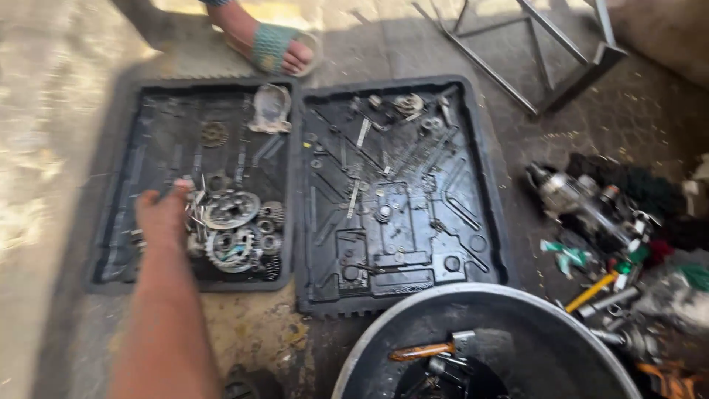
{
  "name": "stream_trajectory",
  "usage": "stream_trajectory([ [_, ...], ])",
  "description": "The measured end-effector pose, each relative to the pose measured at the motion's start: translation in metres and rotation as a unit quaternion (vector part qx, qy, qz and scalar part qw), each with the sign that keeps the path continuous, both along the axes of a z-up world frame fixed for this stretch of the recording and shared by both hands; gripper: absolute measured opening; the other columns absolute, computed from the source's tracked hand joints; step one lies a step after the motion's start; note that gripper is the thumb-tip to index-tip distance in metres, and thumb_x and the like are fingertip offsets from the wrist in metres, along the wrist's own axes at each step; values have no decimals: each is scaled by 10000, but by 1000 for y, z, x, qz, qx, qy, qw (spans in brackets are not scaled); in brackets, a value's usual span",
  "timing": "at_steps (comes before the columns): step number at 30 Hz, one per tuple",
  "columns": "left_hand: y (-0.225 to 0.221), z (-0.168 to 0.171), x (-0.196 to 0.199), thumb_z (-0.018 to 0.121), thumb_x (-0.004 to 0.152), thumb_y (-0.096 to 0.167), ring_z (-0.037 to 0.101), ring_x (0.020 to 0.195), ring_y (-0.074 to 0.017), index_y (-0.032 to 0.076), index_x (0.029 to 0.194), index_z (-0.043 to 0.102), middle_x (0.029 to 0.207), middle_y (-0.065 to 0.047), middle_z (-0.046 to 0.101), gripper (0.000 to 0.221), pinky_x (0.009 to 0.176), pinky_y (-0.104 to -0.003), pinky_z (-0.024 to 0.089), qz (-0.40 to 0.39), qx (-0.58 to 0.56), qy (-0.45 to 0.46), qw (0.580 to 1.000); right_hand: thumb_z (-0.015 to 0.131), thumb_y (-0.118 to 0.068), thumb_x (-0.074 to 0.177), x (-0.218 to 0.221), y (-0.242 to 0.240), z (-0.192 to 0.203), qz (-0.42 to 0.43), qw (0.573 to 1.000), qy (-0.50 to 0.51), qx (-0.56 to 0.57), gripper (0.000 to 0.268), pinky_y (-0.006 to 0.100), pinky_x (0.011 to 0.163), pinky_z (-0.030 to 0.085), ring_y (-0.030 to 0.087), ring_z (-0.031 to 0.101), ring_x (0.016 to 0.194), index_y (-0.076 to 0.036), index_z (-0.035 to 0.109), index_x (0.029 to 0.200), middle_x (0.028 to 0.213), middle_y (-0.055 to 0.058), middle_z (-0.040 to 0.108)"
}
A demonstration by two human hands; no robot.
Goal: Cleaning and organizing various small engine or mechanical parts using a liquid solvent in a metal basin.
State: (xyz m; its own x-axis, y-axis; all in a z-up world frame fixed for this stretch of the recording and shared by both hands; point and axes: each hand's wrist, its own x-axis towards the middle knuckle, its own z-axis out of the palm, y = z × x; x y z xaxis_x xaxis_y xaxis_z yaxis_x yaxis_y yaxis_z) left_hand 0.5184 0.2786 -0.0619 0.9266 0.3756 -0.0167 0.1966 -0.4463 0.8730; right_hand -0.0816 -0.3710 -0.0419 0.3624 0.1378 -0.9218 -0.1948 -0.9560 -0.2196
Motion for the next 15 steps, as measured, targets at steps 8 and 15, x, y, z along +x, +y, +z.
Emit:
stream_trajectory([
  [8, 19, -1, 0, 815, 898, 384, 557, 1191, -234, 89, 1278, 549, 1294, -134, 594, 550, 1031, -409, 468, 28, -159, 2, 987, 519, -366, 1043, 61, 139, 177, -13, 993, 113, -24, 635, 365, 1131, 467, 219, 577, 1343, -303, 291, 1632, 1539, 45, 464],
  [15, -15, -98, -38, 516, 1065, 353, 625, 981, -198, 132, 1133, 645, 1090, -80, 662, 265, 821, -353, 643, 72, -456, -46, 886, 747, -333, 890, 59, 173, 239, -48, 992, -102, 59, 731, 438, 1036, 483, 313, 575, 1277, -203, 443, 1542, 1466, 84, 547],
])
